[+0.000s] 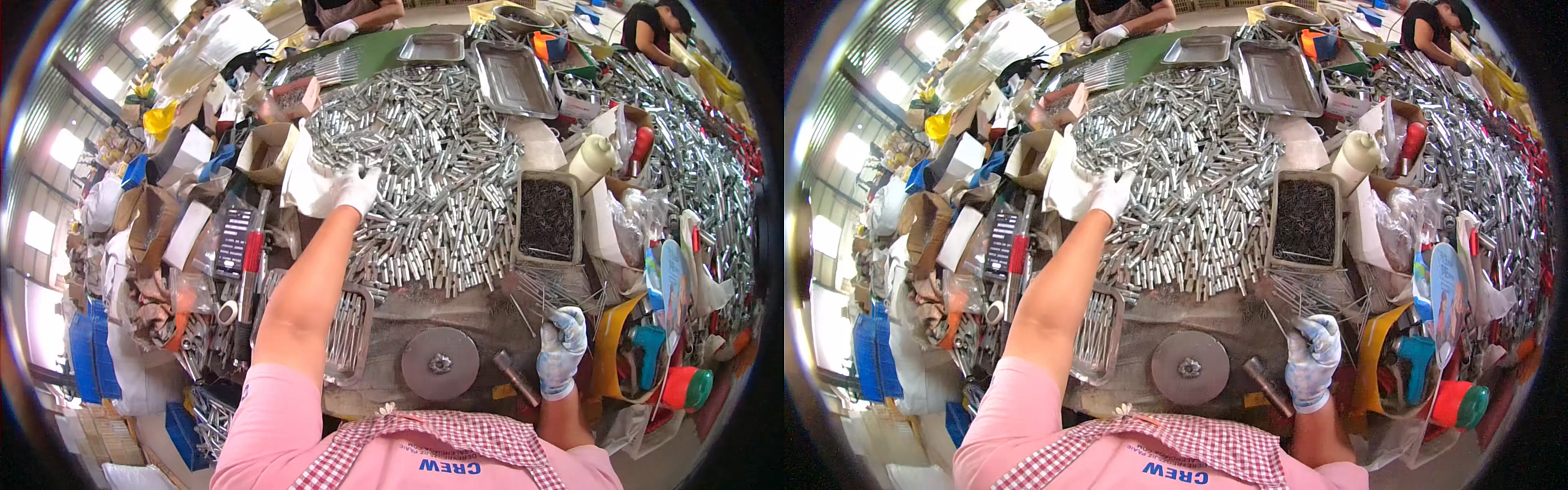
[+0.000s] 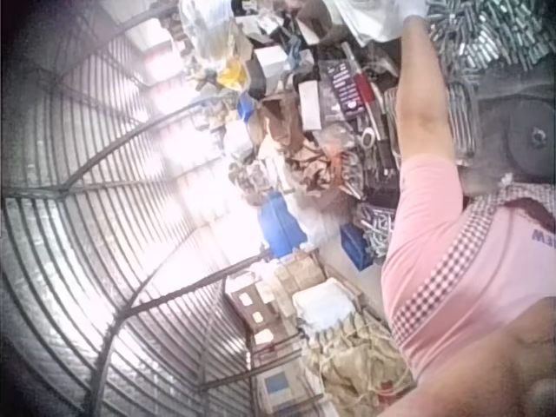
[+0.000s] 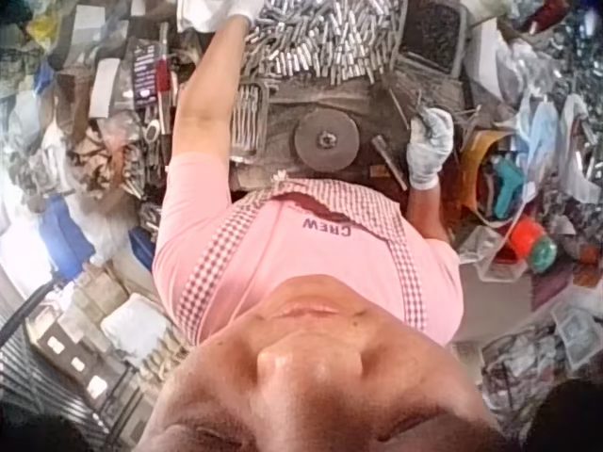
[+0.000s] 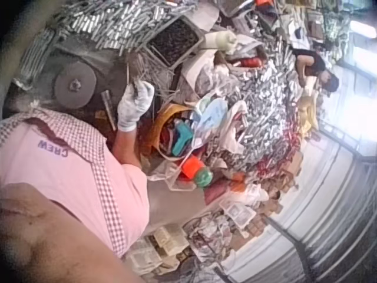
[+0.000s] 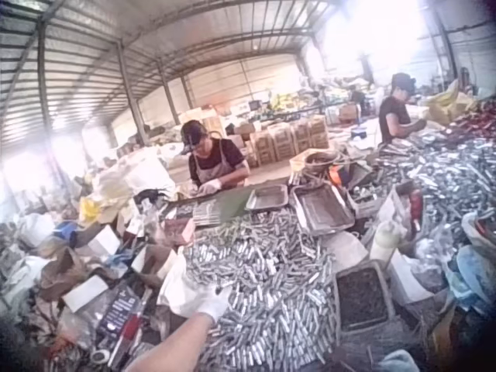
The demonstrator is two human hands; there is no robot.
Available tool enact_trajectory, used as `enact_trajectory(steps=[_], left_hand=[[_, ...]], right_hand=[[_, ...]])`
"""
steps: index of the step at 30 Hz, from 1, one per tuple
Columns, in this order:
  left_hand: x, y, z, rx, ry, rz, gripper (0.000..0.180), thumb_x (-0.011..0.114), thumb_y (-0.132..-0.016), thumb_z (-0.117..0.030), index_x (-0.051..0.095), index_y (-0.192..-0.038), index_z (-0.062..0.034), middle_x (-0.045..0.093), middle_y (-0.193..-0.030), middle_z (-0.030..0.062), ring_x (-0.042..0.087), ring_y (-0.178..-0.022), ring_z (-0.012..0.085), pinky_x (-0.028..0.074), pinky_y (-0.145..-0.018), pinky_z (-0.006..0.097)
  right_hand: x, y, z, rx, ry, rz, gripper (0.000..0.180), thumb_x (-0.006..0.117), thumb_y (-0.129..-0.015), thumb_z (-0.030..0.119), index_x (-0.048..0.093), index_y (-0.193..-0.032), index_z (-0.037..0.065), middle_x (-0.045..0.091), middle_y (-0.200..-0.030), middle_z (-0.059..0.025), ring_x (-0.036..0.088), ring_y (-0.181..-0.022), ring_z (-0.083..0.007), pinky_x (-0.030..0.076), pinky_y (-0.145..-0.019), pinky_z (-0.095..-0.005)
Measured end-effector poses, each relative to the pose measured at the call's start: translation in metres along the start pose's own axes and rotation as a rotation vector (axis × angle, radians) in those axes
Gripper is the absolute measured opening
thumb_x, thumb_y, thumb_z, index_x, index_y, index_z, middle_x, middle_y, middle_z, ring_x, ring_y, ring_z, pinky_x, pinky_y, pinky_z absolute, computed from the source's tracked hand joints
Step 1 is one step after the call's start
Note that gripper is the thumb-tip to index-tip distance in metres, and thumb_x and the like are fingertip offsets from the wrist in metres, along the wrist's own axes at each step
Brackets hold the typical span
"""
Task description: Manually assemble small metal rod and gear components using a fixture on a workbench.
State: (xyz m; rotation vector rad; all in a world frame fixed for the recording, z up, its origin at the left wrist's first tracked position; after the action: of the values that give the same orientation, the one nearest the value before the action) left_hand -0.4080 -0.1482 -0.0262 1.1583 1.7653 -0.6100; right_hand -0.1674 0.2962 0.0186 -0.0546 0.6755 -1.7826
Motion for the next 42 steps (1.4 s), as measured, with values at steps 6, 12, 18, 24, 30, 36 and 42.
enact_trajectory(steps=[6,12,18,24,30,36,42], left_hand=[[0.019,0.050,-0.029,0.426,-0.174,0.021,0.040,0.049,-0.094,-0.042,0.061,-0.112,-0.0084,0.057,-0.123,0.0223,0.053,-0.116,0.0400,0.043,-0.099,0.047],[-0.001,0.098,-0.061,0.563,0.227,0.183,0.037,0.054,-0.092,-0.030,0.063,-0.112,0.0004,0.061,-0.117,0.0237,0.057,-0.114,0.0377,0.043,-0.100,0.042],[-0.065,0.131,-0.040,0.594,0.155,0.084,0.045,0.059,-0.087,-0.027,0.061,-0.119,0.0052,0.066,-0.116,0.0246,0.062,-0.111,0.0377,0.047,-0.099,0.040],[-0.053,0.163,0.012,0.178,-0.536,0.203,0.032,0.062,-0.083,-0.029,0.068,-0.101,-0.0039,0.070,-0.107,0.0199,0.067,-0.104,0.0351,0.053,-0.090,0.044],[-0.063,0.137,0.048,-0.009,-0.560,0.206,0.032,0.058,-0.083,-0.020,0.070,-0.109,-0.0033,0.069,-0.114,0.0204,0.066,-0.111,0.0333,0.052,-0.094,0.043],[-0.024,0.109,0.060,0.202,-0.510,0.332,0.038,0.062,-0.079,-0.023,0.067,-0.110,-0.0010,0.066,-0.117,0.0234,0.062,-0.113,0.0345,0.048,-0.099,0.041],[-0.012,0.107,0.038,0.320,-0.505,0.250,0.027,0.059,-0.079,-0.012,0.073,-0.097,0.0033,0.068,-0.107,0.0269,0.066,-0.104,0.0370,0.052,-0.092,0.042]], right_hand=[[0.011,0.000,0.002,-0.037,0.007,0.034,0.017,0.072,-0.082,0.006,0.070,-0.099,0.006,0.060,-0.093,-0.0069,0.058,-0.087,-0.0225,0.046,-0.077,-0.0330],[0.005,0.001,-0.011,-0.028,0.029,0.018,0.014,0.068,-0.084,0.004,0.069,-0.099,0.004,0.062,-0.111,-0.0109,0.059,-0.104,-0.0241,0.046,-0.091,-0.0350],[0.010,0.007,-0.004,0.036,-0.309,0.102,0.024,0.063,-0.095,0.013,0.067,-0.115,0.001,0.064,-0.090,-0.0078,0.063,-0.080,-0.0196,0.051,-0.074,-0.0286],[0.011,0.009,0.049,-0.107,0.008,0.252,0.027,0.062,-0.089,-0.001,0.068,-0.115,0.002,0.063,-0.087,-0.0068,0.062,-0.078,-0.0182,0.049,-0.071,-0.0280],[-0.007,0.023,0.048,-0.034,0.051,0.148,0.032,0.063,-0.082,-0.009,0.070,-0.111,0.002,0.066,-0.093,-0.0086,0.065,-0.083,-0.0201,0.051,-0.077,-0.0298],[-0.013,0.035,0.066,-0.049,0.056,0.100,0.024,0.067,-0.078,-0.011,0.070,-0.097,0.002,0.067,-0.094,-0.0094,0.066,-0.083,-0.0208,0.052,-0.075,-0.0301],[-0.002,0.036,0.080,-0.009,-0.071,0.127,0.021,0.066,-0.079,-0.014,0.070,-0.095,-0.001,0.064,-0.087,-0.0081,0.065,-0.078,-0.0168,0.054,-0.070,-0.0282]])
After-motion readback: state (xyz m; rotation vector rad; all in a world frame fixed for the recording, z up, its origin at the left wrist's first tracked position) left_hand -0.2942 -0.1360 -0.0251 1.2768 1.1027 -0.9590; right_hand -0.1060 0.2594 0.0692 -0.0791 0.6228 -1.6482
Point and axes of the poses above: each hand's wrist, its own y-axis away from the middle knuckle, its own x-axis out of the palm, z = x × y, the point moved 9 cm from there along -y, towards the middle knuckle
